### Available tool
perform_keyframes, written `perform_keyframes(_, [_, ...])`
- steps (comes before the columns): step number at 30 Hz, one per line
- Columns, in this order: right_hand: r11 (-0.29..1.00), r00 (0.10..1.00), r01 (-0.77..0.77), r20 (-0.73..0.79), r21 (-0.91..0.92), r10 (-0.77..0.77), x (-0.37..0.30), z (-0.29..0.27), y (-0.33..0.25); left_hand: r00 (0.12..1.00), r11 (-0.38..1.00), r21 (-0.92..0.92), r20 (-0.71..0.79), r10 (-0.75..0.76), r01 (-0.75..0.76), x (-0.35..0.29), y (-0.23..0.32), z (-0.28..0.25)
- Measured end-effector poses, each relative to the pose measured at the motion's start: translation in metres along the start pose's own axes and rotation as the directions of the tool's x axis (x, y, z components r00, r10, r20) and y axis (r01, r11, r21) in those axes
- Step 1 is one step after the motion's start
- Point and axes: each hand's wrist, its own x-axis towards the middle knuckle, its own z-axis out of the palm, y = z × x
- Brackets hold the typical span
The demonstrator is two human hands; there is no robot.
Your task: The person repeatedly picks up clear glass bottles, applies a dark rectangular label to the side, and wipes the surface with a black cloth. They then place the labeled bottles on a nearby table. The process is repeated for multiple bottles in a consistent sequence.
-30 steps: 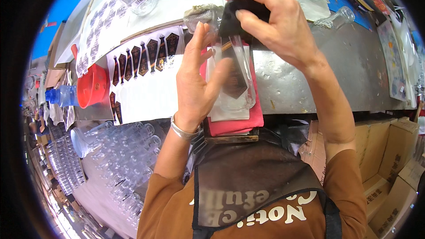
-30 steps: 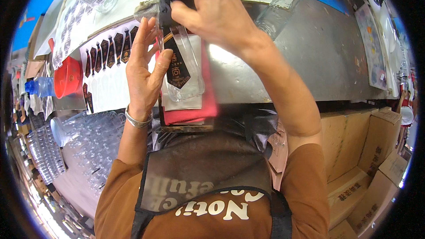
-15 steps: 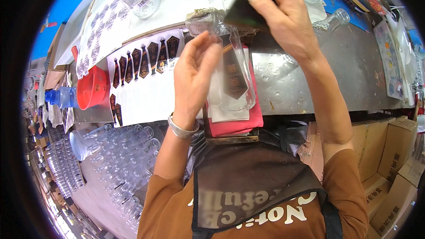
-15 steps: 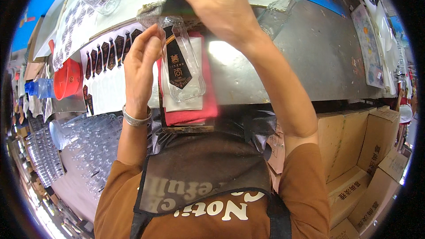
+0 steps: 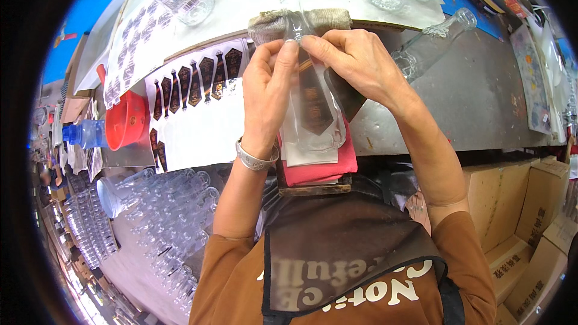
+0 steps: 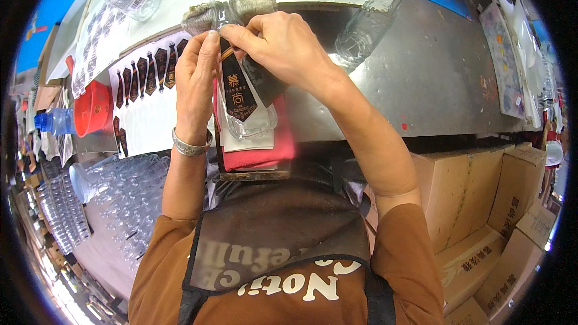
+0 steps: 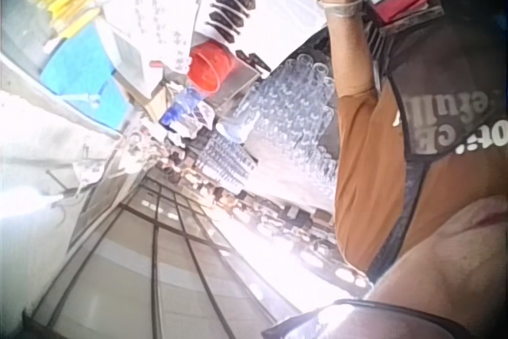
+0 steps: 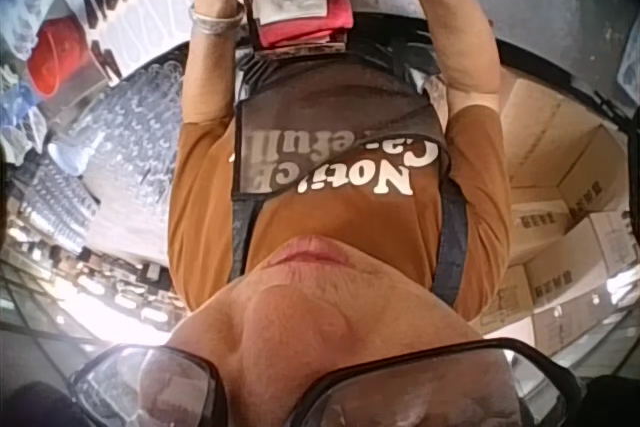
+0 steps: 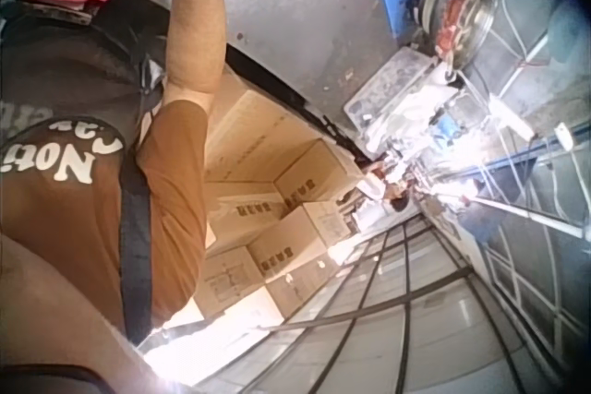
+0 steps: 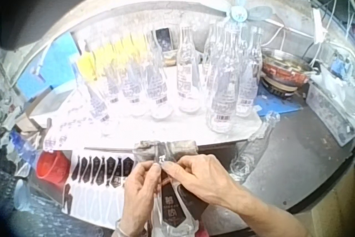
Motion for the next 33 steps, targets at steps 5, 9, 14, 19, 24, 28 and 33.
perform_keyframes(5, [0.999, 1.000, -0.005, 0.002, 0.048, 0.005, 0.006, 0.000, 0.007, 1.000, 0.999, -0.015, 0.002, -0.031, 0.031, 0.001, 0.001, 0.002])
perform_keyframes(9, [0.991, 0.999, -0.028, 0.025, -0.130, 0.032, 0.009, 0.000, -0.005, 1.000, 0.999, -0.046, 0.005, -0.022, 0.022, 0.001, -0.007, -0.001])
perform_keyframes(14, [0.997, 0.994, -0.073, 0.086, 0.011, 0.071, 0.011, -0.006, 0.003, 0.991, 0.987, -0.092, 0.058, -0.123, 0.128, 0.006, 0.002, -0.005])
perform_keyframes(19, [0.974, 0.994, -0.102, 0.068, 0.204, 0.090, -0.006, -0.009, 0.008, 0.983, 0.984, -0.014, 0.043, -0.177, 0.178, 0.017, 0.012, -0.006])
perform_keyframes(24, [0.877, 0.996, -0.045, -0.044, 0.478, 0.075, -0.026, -0.009, 0.029, 0.991, 0.991, 0.006, 0.017, -0.131, 0.131, 0.018, 0.005, -0.001])
perform_keyframes(28, [0.791, 0.987, 0.029, -0.142, 0.611, 0.073, -0.032, -0.011, 0.024, 0.985, 0.986, -0.003, 0.036, -0.168, 0.168, 0.018, -0.001, -0.006])
perform_keyframes(33, [0.821, 0.965, 0.151, -0.262, 0.551, -0.002, -0.031, -0.012, 0.023, 0.978, 0.961, -0.184, 0.073, -0.197, 0.207, 0.009, -0.017, -0.007])
